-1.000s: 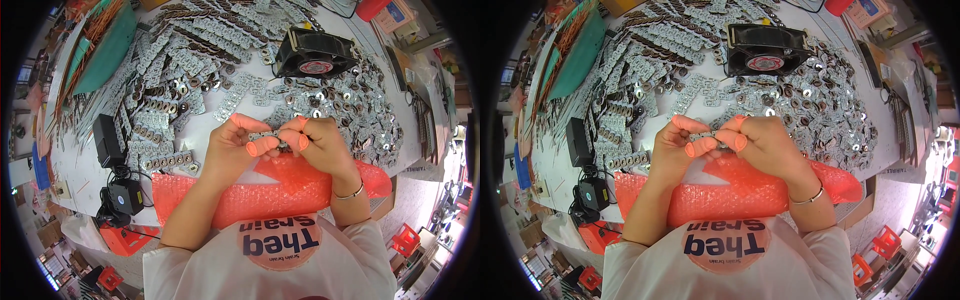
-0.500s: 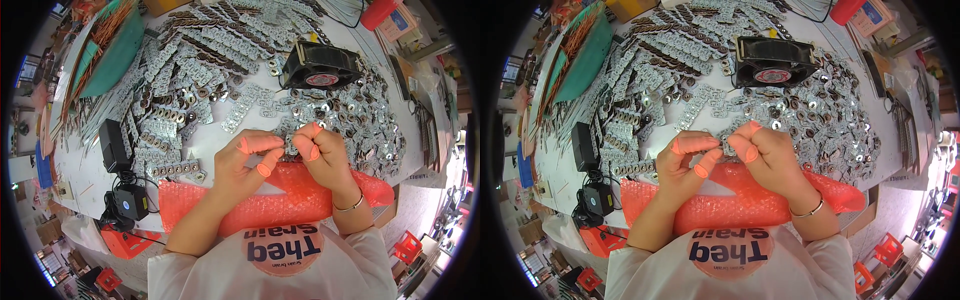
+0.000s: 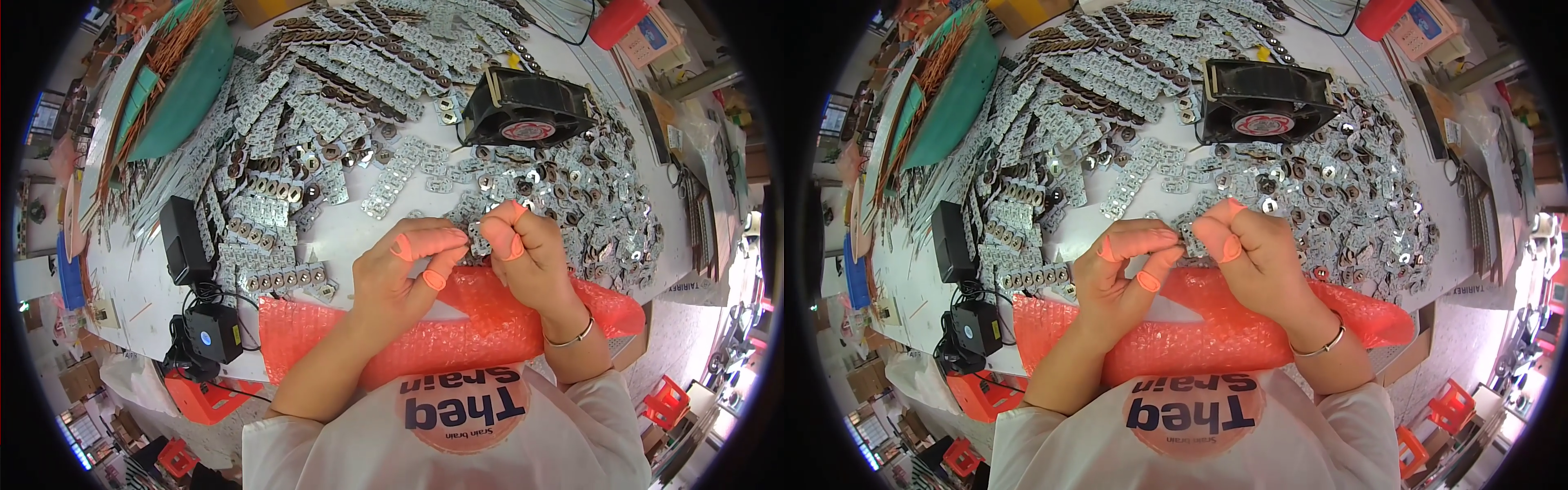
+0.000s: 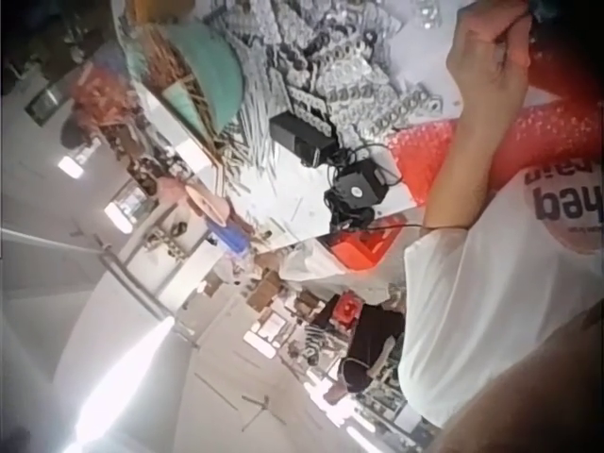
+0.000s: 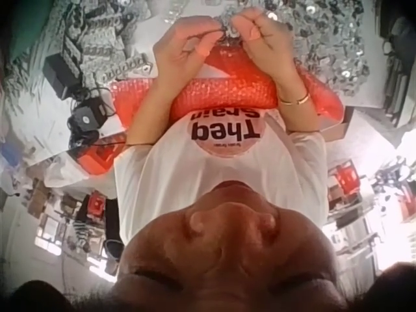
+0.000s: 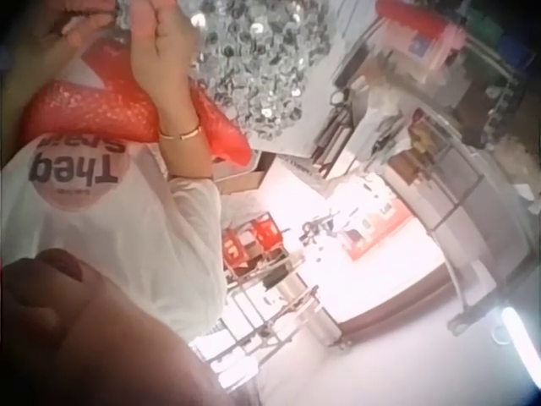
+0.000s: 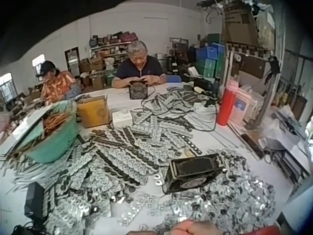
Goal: Assembling or inspecting small metal rings and washers at a factory workstation.
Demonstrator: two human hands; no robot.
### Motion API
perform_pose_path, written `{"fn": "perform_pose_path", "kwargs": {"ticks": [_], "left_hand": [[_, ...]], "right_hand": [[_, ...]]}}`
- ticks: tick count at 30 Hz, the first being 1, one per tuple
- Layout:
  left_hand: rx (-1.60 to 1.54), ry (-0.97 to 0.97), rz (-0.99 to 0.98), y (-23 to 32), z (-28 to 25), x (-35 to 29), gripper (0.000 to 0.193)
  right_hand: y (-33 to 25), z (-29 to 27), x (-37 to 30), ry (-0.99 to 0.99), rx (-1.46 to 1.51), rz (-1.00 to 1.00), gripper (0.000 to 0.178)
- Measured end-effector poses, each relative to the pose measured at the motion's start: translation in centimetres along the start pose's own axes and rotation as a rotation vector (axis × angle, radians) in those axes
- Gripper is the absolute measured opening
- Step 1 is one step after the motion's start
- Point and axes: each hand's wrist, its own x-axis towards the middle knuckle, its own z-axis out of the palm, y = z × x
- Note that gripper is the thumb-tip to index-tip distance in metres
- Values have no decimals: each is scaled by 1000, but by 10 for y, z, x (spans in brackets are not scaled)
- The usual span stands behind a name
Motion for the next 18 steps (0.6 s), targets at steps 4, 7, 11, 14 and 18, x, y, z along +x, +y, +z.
{"fn": "perform_pose_path", "kwargs": {"ticks": [4, 7, 11, 14, 18], "left_hand": [[59, -20, 20, 0, -1, 2, 21], [-15, -11, -53, -2, -1, 1, 20], [39, -105, -98, 1, 0, 2, 19], [16, -142, -128, -5, -2, 1, 24], [-445, -16, -431, 1, 1, 1, 27]], "right_hand": [[-1, -1, 2, 61, 0, 59, 20], [-2, -10, 8, 28, -119, -62, 22], [-1, -17, 8, -23, -182, -84, 18], [-6, -24, 9, 23, -214, -44, 15], [-1, -23, 7, 20, -205, -73, 12]]}}
